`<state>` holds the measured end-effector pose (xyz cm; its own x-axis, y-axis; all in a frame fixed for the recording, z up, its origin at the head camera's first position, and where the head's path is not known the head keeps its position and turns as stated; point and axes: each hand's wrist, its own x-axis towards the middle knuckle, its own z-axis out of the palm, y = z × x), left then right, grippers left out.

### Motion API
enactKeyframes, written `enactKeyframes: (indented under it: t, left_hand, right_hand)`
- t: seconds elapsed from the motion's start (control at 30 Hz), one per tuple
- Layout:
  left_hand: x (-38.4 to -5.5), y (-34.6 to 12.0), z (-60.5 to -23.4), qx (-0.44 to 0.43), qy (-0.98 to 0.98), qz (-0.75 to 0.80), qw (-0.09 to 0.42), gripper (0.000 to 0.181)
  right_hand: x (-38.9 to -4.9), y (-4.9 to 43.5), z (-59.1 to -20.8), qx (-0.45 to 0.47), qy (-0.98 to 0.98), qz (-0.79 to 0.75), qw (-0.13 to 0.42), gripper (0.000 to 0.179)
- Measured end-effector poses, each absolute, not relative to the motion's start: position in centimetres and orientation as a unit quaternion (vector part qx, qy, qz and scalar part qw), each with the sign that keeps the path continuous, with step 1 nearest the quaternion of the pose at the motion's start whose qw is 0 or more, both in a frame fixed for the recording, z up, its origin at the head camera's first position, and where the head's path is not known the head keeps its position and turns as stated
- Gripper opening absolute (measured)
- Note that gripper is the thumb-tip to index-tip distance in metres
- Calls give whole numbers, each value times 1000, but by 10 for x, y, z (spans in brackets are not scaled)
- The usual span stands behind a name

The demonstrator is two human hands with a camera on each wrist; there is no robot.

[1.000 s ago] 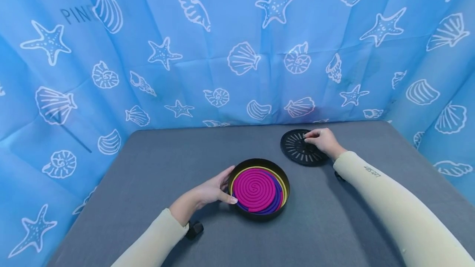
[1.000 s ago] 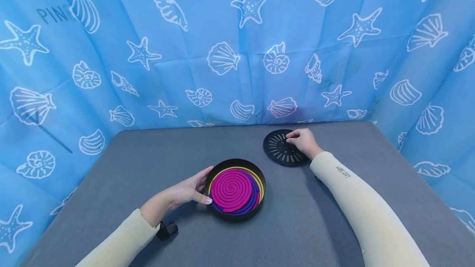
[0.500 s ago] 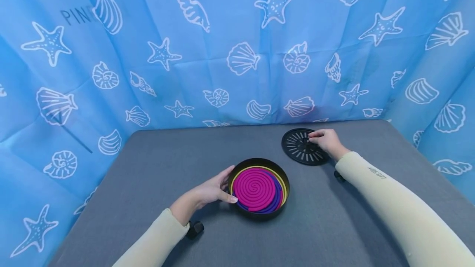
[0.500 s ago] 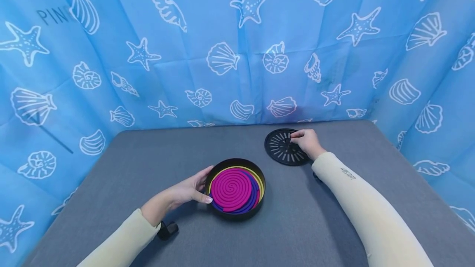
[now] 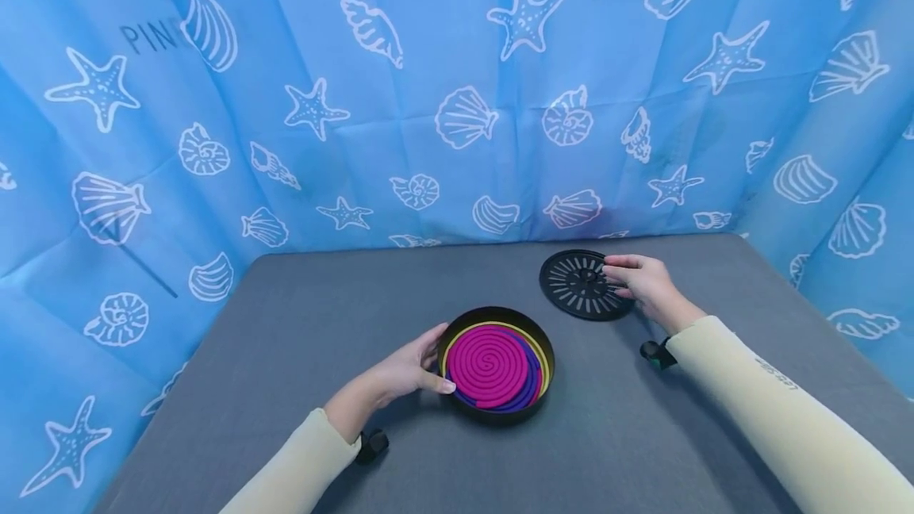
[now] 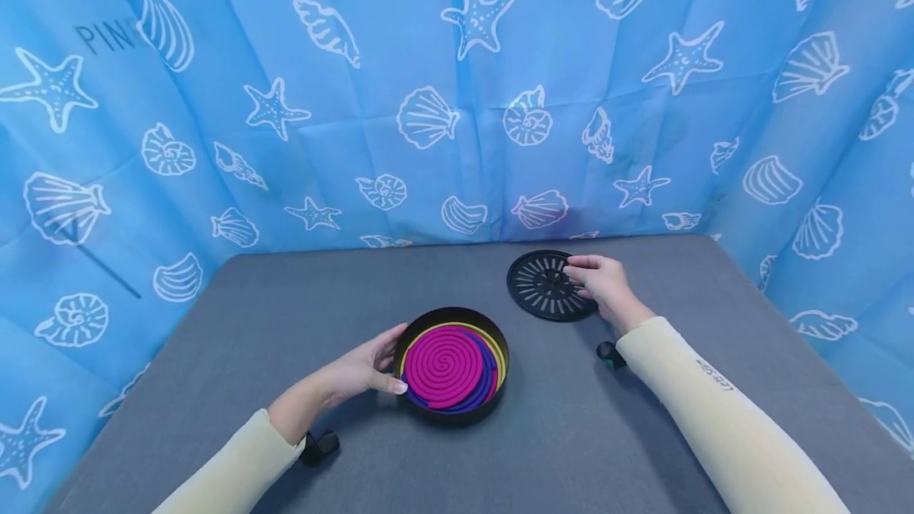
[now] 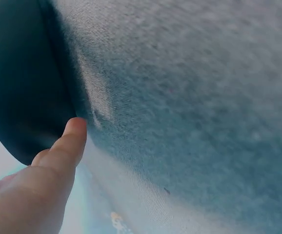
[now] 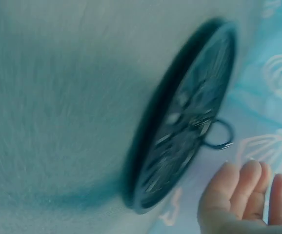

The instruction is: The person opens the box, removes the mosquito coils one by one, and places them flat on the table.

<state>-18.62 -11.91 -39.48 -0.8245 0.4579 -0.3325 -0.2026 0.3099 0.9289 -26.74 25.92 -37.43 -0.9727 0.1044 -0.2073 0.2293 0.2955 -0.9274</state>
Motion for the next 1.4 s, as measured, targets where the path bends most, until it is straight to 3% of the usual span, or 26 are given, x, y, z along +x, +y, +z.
enactKeyframes:
  t: [0.33, 0.77, 1.1, 1.4]
  left_hand:
    - [-168, -127, -394, 81, 764, 596, 231, 90]
    - [-155, -131, -365, 79, 774, 617, 119, 49]
    - [-168, -113, -349, 100, 787, 588, 157, 54]
    - [-188, -89, -354, 106, 816, 537, 186, 54]
  right_hand:
    - [-225, 240, -361, 44, 757, -646, 94, 61]
    - [-182, 221, -366, -53, 723, -661, 192, 71]
    - [-175, 212, -380, -136, 722, -615, 285, 86]
    - [-181, 203, -387, -182, 751, -564, 292, 94]
